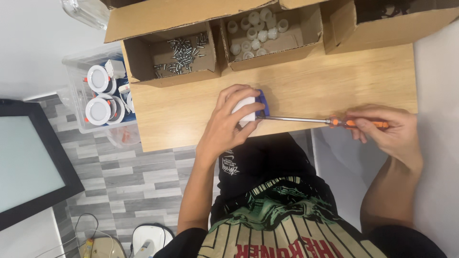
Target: The person assembles electrical components by using a screwdriver to tighten screws on a blue plastic part and a white plastic part. They handle screws and place the assembled parts into a cardboard box.
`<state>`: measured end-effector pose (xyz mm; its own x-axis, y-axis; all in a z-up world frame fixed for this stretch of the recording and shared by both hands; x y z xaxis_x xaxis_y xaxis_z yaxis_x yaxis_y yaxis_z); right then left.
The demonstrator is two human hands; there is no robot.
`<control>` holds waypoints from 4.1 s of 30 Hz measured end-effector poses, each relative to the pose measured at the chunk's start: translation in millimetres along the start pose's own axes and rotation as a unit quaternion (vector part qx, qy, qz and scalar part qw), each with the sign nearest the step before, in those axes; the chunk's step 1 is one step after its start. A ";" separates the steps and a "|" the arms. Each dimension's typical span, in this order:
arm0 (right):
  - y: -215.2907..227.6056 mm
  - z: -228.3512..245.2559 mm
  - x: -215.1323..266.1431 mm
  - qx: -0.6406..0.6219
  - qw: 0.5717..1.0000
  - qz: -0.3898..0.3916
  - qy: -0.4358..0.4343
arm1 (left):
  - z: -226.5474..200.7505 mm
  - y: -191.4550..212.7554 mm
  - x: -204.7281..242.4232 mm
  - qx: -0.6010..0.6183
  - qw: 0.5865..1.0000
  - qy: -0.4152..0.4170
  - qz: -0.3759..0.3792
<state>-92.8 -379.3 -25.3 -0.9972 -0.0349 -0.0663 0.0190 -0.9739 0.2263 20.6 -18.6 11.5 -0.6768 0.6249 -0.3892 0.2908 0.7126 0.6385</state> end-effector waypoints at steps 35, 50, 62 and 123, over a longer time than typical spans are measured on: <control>-5.8 9.7 1.9 0.050 0.992 -0.070 0.096 | 0.9 1.9 2.1 0.013 1.000 -0.017 -0.022; -0.8 -14.3 11.5 0.018 0.992 -0.089 0.084 | 2.0 0.4 2.0 0.012 0.999 -0.017 -0.028; -11.6 -0.1 6.0 -0.013 0.996 -0.083 0.017 | -0.5 2.0 1.6 0.017 0.999 -0.012 -0.032; -3.2 6.2 7.0 0.069 0.992 -0.104 -0.004 | -19.2 -1.3 -1.5 0.000 0.993 -0.009 -0.122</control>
<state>-100.3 -375.1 -20.4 -0.9790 0.1660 -0.1183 -0.1970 -0.9198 0.3394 8.3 -26.6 24.1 -0.7142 0.4401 -0.5443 0.1201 0.8431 0.5242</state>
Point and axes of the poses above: each hand's wrist, its own x-axis away from the middle knuckle, its own y-axis out of the back of the hand, z = x × y, the point moved 3 cm from there along -x, towards the middle knuckle, and after that the axes turned 2 degrees about y, right-handed, at the moved point
